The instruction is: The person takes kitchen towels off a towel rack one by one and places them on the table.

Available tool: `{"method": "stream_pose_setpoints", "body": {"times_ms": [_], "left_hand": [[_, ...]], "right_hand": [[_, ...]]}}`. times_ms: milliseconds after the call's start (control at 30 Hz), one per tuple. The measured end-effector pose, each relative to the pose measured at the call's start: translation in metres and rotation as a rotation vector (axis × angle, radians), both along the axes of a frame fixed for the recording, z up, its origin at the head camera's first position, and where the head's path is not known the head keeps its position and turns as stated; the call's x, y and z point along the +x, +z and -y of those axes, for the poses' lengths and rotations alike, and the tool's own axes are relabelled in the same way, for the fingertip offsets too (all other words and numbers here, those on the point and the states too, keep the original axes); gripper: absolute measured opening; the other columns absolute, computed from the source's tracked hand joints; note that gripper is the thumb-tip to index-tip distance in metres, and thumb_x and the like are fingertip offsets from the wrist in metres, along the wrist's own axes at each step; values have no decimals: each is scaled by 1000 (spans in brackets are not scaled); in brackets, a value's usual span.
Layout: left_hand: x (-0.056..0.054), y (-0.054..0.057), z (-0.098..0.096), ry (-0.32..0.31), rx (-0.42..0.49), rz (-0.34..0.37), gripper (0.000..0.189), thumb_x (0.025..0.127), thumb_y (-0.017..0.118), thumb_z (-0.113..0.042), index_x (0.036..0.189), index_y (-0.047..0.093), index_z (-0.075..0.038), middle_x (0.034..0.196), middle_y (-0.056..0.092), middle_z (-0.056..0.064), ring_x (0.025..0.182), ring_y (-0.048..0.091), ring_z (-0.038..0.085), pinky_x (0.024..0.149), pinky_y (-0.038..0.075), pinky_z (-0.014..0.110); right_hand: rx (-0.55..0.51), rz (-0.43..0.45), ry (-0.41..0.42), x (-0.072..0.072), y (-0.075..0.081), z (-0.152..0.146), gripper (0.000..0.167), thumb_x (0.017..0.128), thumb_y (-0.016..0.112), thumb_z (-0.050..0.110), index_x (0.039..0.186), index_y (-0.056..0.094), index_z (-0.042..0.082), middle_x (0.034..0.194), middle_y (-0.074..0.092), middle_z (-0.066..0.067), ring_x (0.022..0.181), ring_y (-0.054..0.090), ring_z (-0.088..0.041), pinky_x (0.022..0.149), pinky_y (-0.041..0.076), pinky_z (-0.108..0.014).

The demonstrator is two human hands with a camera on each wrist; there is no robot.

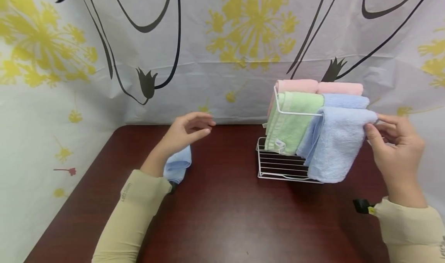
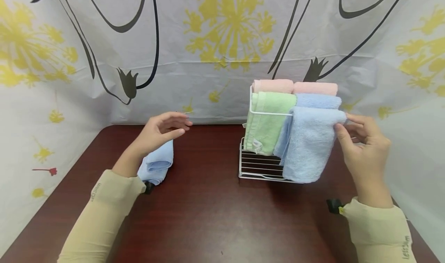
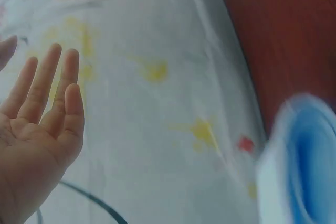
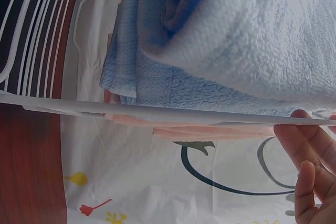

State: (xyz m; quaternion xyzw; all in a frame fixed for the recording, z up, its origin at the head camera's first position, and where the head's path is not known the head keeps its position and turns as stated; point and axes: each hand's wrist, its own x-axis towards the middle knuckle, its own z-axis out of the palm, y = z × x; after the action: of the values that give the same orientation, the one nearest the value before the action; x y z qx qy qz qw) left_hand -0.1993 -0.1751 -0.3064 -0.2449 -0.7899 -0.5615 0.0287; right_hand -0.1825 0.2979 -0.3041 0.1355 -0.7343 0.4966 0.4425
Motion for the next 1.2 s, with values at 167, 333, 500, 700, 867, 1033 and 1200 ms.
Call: {"method": "stream_pose_setpoints", "body": {"times_ms": [167, 333, 500, 700, 867, 1033, 1200], "left_hand": [[4, 8, -36, -92, 29, -62, 42, 96, 64, -7, 137, 55, -11, 124, 67, 15, 114, 64, 25, 94, 55, 40], [3, 10, -70, -149, 52, -115, 39, 95, 65, -6, 134, 57, -8, 121, 68, 13, 111, 65, 27, 91, 56, 35], [2, 11, -100, -173, 20, -136, 33, 94, 68, -10, 126, 60, -9, 121, 69, 9, 109, 66, 20, 92, 55, 31], [2, 10, -133, -248, 1, -163, 43, 94, 69, -14, 135, 54, -10, 127, 66, 6, 112, 65, 13, 88, 54, 27], [3, 12, -160, -300, 10, -154, 50, 94, 68, -14, 141, 50, -14, 130, 64, 3, 115, 63, 8, 85, 54, 23], [8, 13, -188, -318, -39, -146, 60, 96, 66, -18, 148, 37, -23, 139, 58, -2, 121, 59, 6, 89, 52, 24], [9, 14, -207, -318, -59, -135, 68, 97, 64, -21, 152, 25, -26, 148, 48, -3, 124, 54, 2, 92, 50, 25]], "right_hand": [[-10, 5, -2, 0, 0, 2, 30, 85, 73, -2, 113, 68, -11, 89, 68, 26, 71, 61, 14, 67, 44, 0], [-40, -3, 22, 3, 1, 4, 28, 84, 72, -4, 112, 70, -8, 86, 70, 25, 69, 61, 12, 65, 45, 0], [-51, -7, 34, 3, 1, 4, 28, 83, 72, -5, 111, 71, -7, 85, 70, 24, 69, 62, 12, 65, 45, 0], [-66, -4, 38, 2, 1, 3, 28, 83, 72, -5, 111, 71, -6, 85, 70, 24, 69, 62, 12, 65, 45, 0], [-72, -2, 30, 2, 1, 3, 28, 83, 73, -4, 111, 72, -5, 84, 70, 24, 69, 62, 12, 64, 45, 0], [-67, -2, 26, 3, 2, 4, 27, 83, 72, -4, 111, 72, -5, 84, 70, 25, 68, 61, 12, 65, 45, 0], [-54, -1, 19, 3, 3, 6, 27, 84, 72, -3, 111, 71, -6, 84, 69, 25, 69, 61, 13, 65, 44, 0]]}}
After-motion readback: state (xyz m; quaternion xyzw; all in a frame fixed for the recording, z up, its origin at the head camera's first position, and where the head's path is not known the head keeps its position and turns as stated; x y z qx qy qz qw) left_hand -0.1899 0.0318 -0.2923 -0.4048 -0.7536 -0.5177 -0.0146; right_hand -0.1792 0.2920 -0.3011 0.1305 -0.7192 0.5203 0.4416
